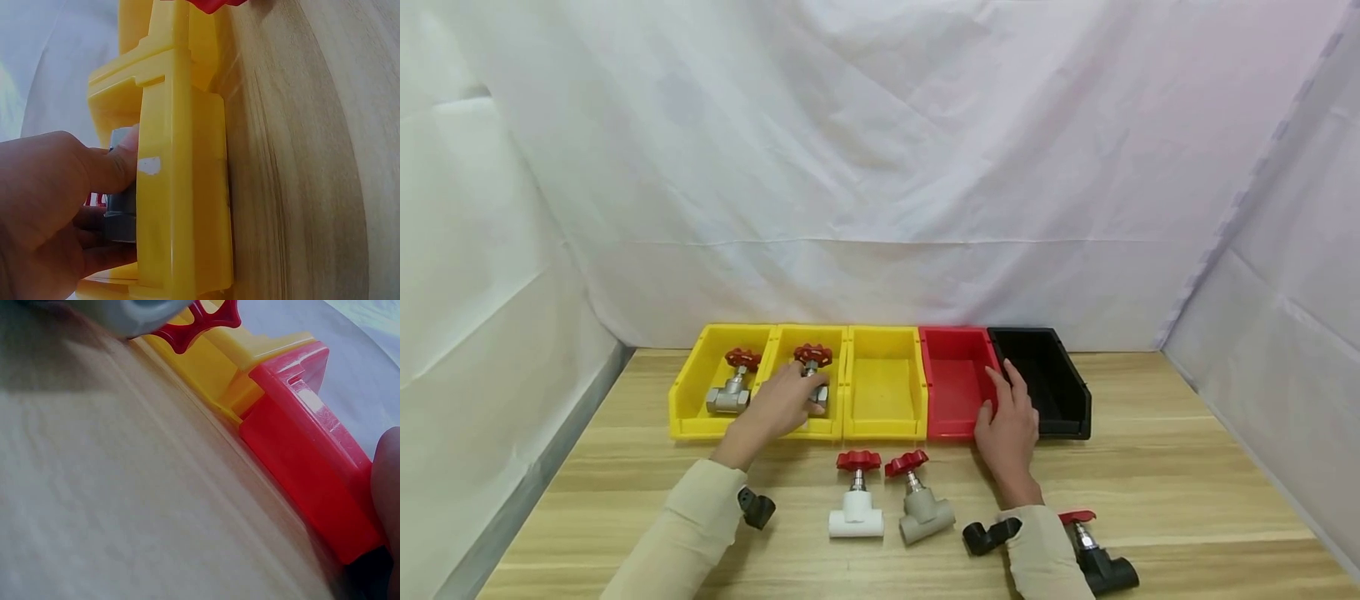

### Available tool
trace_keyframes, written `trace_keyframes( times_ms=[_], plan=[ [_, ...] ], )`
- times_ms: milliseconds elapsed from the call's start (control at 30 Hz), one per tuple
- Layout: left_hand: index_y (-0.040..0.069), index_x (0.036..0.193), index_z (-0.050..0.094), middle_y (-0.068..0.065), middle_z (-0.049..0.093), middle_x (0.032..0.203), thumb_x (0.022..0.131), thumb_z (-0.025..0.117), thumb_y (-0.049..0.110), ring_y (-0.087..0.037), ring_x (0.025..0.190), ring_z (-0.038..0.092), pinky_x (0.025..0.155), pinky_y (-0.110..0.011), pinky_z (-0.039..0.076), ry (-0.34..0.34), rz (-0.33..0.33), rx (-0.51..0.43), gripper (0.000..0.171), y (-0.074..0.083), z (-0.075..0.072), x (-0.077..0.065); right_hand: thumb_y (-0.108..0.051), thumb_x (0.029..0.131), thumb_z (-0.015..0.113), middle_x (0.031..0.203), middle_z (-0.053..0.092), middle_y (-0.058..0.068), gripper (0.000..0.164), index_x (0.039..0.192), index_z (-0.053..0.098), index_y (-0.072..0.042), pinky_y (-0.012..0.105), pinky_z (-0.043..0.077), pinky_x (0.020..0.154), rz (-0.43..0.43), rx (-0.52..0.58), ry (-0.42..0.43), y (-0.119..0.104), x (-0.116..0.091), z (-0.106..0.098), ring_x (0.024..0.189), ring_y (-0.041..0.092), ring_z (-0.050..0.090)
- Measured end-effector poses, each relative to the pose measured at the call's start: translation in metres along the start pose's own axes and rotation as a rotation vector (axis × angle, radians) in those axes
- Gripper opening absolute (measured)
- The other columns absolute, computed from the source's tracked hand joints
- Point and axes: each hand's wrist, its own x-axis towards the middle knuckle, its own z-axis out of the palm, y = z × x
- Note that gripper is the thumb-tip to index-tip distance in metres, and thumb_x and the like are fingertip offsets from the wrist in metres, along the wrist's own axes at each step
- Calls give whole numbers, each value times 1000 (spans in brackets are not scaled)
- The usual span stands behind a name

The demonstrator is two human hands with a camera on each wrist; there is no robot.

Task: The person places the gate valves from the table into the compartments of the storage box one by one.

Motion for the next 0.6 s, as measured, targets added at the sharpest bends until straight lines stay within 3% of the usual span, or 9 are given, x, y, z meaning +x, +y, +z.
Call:
trace_keyframes(
  times_ms=[233,600],
  plan=[
    [9,126,62,-24,58,114,86,72,20,-38,102,54,86,-48,49,-40,2,1,43,4,4,5,2,81,66,151,32,5,57,134,53,-13,50,41,84,22,-17,-7,3,-2,0,126,33,40],
    [8,122,64,-21,59,106,85,74,15,-35,97,55,80,-45,52,-55,-4,14,39,-1,11,6,2,82,67,152,32,6,59,136,51,-15,49,42,83,20,-12,-27,2,-2,2,126,32,40]
  ],
)
